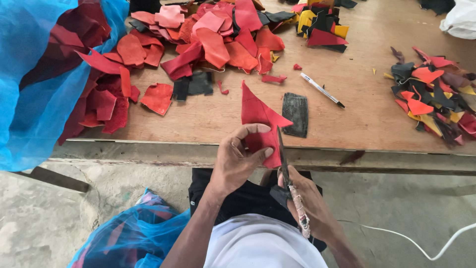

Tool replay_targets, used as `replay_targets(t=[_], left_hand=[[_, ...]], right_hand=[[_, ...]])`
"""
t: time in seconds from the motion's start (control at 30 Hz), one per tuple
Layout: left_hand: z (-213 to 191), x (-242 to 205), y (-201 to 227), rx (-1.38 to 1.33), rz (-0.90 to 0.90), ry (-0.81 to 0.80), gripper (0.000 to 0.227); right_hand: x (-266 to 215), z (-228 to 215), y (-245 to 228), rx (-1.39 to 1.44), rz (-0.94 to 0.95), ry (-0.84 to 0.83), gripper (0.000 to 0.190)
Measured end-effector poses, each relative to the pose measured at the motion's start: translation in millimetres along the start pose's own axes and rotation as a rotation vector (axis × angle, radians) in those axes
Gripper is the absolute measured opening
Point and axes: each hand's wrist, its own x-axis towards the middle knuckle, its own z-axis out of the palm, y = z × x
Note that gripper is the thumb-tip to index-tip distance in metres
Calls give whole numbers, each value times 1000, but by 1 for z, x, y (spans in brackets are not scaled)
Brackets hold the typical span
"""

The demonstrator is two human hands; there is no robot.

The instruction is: The person applies small black adhesive strips to red leather scraps by hand, uses a pen-like tool to mark the pieces, and trims several scraps with shears on a workbench covered in material.

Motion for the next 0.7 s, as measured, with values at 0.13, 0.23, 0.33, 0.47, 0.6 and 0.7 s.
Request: replay_targets(t=[0.13,0.23,0.33,0.47,0.6,0.7], left_hand=[[3,-5,8,61,-36,-2,43],[5,-8,13,133,25,10,44],[4,-10,15,198,-19,22,44],[3,-11,13,78,14,-29,43],[2,-10,7,16,-2,-49,42],[4,-10,3,-48,50,-34,45]], right_hand=[[1,0,-3,-36,48,4,31],[0,2,-3,-194,-384,176,40],[4,5,4,-77,202,60,30],[4,10,16,-72,47,127,28],[1,17,28,-21,13,160,29],[0,21,31,69,64,168,11]])
